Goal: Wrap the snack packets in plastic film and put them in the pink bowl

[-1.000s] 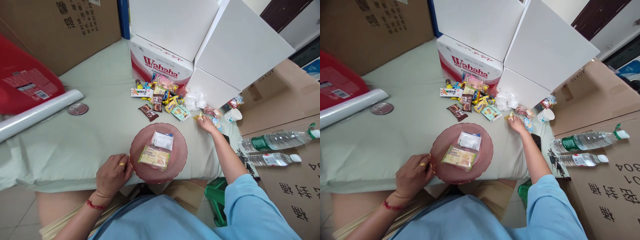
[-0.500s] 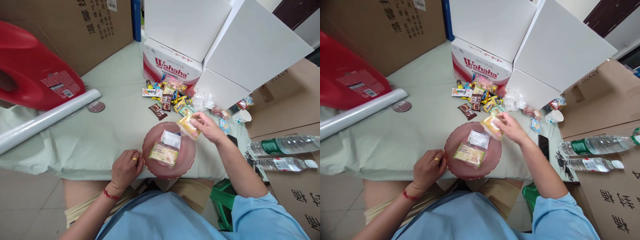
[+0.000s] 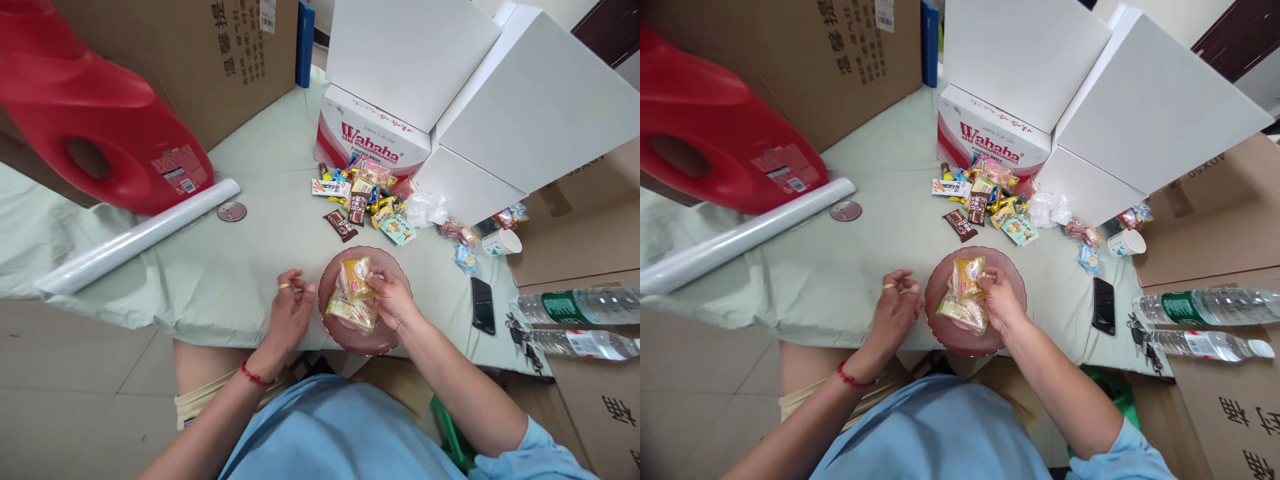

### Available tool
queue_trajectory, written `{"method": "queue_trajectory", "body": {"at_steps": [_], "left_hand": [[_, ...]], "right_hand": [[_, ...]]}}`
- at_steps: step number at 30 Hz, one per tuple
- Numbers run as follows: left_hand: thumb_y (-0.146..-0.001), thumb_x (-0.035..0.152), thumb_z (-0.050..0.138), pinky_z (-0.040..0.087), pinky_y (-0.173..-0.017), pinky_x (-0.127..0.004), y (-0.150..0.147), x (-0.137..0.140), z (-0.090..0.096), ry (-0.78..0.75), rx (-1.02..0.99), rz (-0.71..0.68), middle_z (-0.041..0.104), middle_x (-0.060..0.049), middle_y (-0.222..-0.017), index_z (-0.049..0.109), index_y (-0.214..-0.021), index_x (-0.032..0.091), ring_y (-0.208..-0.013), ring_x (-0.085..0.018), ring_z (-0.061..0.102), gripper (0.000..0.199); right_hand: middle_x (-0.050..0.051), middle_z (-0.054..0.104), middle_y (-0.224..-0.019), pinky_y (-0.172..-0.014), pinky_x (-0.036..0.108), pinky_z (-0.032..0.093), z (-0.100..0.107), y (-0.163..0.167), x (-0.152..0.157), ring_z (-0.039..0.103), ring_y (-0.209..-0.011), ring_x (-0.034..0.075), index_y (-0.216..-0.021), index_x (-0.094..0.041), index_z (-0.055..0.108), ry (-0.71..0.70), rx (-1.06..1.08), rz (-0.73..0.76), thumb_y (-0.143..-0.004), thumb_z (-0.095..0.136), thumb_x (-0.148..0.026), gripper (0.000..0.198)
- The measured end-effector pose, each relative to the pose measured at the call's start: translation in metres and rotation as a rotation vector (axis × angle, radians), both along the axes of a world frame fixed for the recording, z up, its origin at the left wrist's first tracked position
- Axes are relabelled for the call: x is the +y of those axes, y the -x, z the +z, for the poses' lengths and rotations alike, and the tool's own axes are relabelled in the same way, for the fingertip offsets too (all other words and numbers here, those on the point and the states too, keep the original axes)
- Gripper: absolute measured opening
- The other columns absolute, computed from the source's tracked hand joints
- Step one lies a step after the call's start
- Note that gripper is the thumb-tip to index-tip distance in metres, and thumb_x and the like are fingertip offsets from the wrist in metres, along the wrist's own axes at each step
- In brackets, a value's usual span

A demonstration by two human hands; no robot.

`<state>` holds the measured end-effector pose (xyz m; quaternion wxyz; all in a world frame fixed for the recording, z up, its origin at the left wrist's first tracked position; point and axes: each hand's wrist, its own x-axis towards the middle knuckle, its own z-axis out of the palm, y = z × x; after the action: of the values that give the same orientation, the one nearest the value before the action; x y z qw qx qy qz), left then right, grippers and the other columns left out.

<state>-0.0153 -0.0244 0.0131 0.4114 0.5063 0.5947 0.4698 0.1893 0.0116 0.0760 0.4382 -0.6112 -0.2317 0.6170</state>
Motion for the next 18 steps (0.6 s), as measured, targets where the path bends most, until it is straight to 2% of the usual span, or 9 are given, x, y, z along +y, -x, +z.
{"method": "queue_trajectory", "body": {"at_steps": [3, 6, 8, 10, 12, 15, 16, 18], "left_hand": [[-0.093, 0.049, 0.061, 0.05, -0.062, -0.032, -0.019, -0.001, 0.01, 0.08, -0.016, -0.092, 0.062, 0.002, -0.08, 0.05, -0.122, 0.02, -0.064, -0.017, 0.063, 0.041], [-0.094, 0.045, 0.062, 0.05, -0.062, -0.032, -0.037, -0.013, 0.008, 0.096, -0.021, -0.086, 0.063, 0.001, -0.078, 0.05, -0.119, 0.021, -0.067, -0.019, 0.064, 0.037], [-0.096, 0.045, 0.06, 0.051, -0.061, -0.033, -0.045, -0.022, 0.004, 0.088, -0.057, -0.077, 0.066, -0.002, -0.082, 0.048, -0.121, 0.021, -0.069, -0.02, 0.066, 0.037], [-0.098, 0.047, 0.059, 0.053, -0.062, -0.034, -0.047, -0.028, 0.001, 0.07, -0.078, -0.081, 0.068, -0.004, -0.086, 0.047, -0.124, 0.02, -0.07, -0.02, 0.068, 0.039], [-0.1, 0.051, 0.055, 0.055, -0.063, -0.035, -0.043, -0.03, 0.001, 0.06, -0.071, -0.11, 0.069, -0.004, -0.087, 0.048, -0.125, 0.02, -0.069, -0.021, 0.068, 0.04], [-0.104, 0.056, 0.044, 0.054, -0.061, -0.037, -0.019, -0.022, 0.003, 0.046, 0.022, -0.188, 0.071, -0.004, -0.086, 0.054, -0.123, 0.02, -0.067, -0.022, 0.067, 0.042], [-0.105, 0.056, 0.041, 0.054, -0.063, -0.038, -0.007, -0.018, 0.003, 0.022, 0.097, -0.191, 0.071, -0.005, -0.088, 0.058, -0.121, 0.02, -0.07, -0.022, 0.068, 0.042], [-0.105, 0.053, 0.041, 0.054, -0.068, -0.038, 0.022, -0.006, 0.001, -0.08, 0.297, -0.12, 0.071, -0.007, -0.098, 0.064, -0.117, 0.021, -0.077, -0.022, 0.068, 0.04]], "right_hand": [[0.001, 0.07, -0.085, -0.066, 0.036, 0.055, -0.009, 0.016, -0.007, 0.068, -0.074, 0.024, -0.11, -0.029, 0.051, -0.101, -0.171, -0.001, -0.08, 0.077, -0.044, 0.042], [0.004, 0.067, -0.085, -0.072, 0.041, 0.052, -0.016, 0.025, -0.015, 0.067, -0.082, 0.029, -0.109, -0.03, 0.057, -0.201, -0.608, 0.174, -0.093, 0.063, -0.051, 0.027], [0.007, 0.065, -0.088, -0.08, 0.044, 0.05, -0.018, 0.027, -0.02, 0.064, -0.093, 0.033, -0.103, -0.031, 0.063, -0.311, -0.935, 0.298, -0.098, 0.06, -0.049, 0.019], [0.011, 0.064, -0.096, -0.086, 0.047, 0.048, -0.019, 0.03, -0.024, 0.06, -0.103, 0.035, -0.1, -0.031, 0.069, -0.433, -1.153, 0.361, -0.1, 0.059, -0.045, 0.017], [0.014, 0.063, -0.103, -0.089, 0.049, 0.048, -0.017, 0.033, -0.027, 0.057, -0.107, 0.036, -0.103, -0.03, 0.073, -0.484, -1.248, 0.413, -0.102, 0.057, -0.043, 0.021], [0.014, 0.064, -0.106, -0.09, 0.049, 0.05, -0.01, 0.024, -0.026, 0.059, -0.105, 0.034, -0.119, -0.029, 0.074, -0.476, -1.235, 0.485, -0.105, 0.053, -0.046, 0.03], [0.014, 0.065, -0.108, -0.092, 0.048, 0.051, -0.006, 0.013, -0.024, 0.06, -0.105, 0.033, -0.126, -0.029, 0.072, -0.495, -1.21, 0.47, -0.106, 0.051, -0.048, 0.035], [0.013, 0.068, -0.115, -0.096, 0.046, 0.051, 0.004, -0.026, -0.017, 0.063, -0.109, 0.031, -0.138, -0.03, 0.066, -0.538, -1.19, 0.329, -0.107, 0.048, -0.052, 0.042]]}}
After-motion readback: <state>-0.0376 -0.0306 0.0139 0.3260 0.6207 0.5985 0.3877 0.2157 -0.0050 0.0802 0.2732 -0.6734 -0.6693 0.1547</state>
